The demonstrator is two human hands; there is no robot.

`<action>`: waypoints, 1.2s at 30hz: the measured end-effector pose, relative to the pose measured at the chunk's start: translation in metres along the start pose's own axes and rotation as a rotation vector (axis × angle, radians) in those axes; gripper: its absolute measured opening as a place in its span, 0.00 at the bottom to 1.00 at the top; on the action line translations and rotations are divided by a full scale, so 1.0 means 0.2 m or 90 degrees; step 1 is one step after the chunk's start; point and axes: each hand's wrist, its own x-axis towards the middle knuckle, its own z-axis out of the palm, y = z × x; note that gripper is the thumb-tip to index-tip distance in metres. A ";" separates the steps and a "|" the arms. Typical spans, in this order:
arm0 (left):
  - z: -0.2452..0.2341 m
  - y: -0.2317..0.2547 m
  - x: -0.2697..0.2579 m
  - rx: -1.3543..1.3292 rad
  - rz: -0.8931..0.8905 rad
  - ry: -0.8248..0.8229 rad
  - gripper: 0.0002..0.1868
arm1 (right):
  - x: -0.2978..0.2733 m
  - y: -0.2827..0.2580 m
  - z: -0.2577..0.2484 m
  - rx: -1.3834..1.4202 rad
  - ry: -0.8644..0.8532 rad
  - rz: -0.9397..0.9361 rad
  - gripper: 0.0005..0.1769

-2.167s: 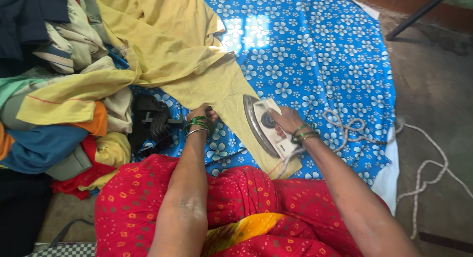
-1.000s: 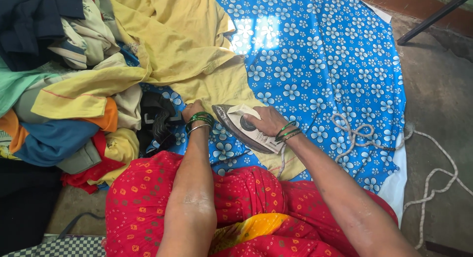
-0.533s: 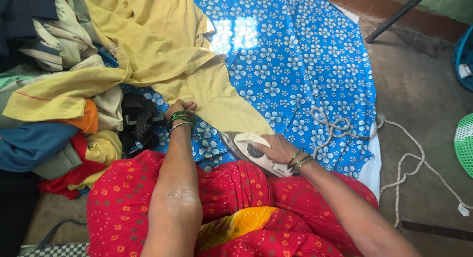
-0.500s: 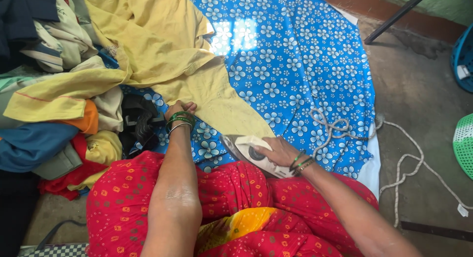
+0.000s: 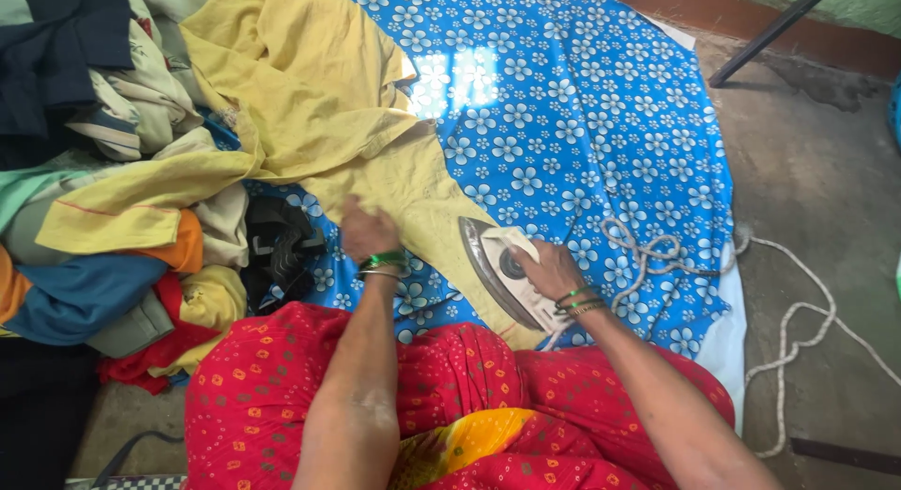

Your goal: The person irons a yellow shirt and a blue t-shirt on a blue floral mat on the floor. They use a white electric iron to smooth the fabric, frequently adjusting the garments and flipping them over to iron different sections.

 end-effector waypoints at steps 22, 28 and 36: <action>-0.10 0.08 -0.19 0.370 0.260 -0.269 0.44 | 0.86 -0.49 0.01 0.027 0.035 0.035 0.38; -0.06 0.06 -0.17 0.381 0.266 -0.266 0.44 | 0.61 -0.10 0.06 -0.099 0.205 -0.296 0.32; -0.10 0.08 -0.18 0.394 0.276 -0.265 0.44 | 0.20 0.38 -0.23 -0.038 0.068 0.103 0.34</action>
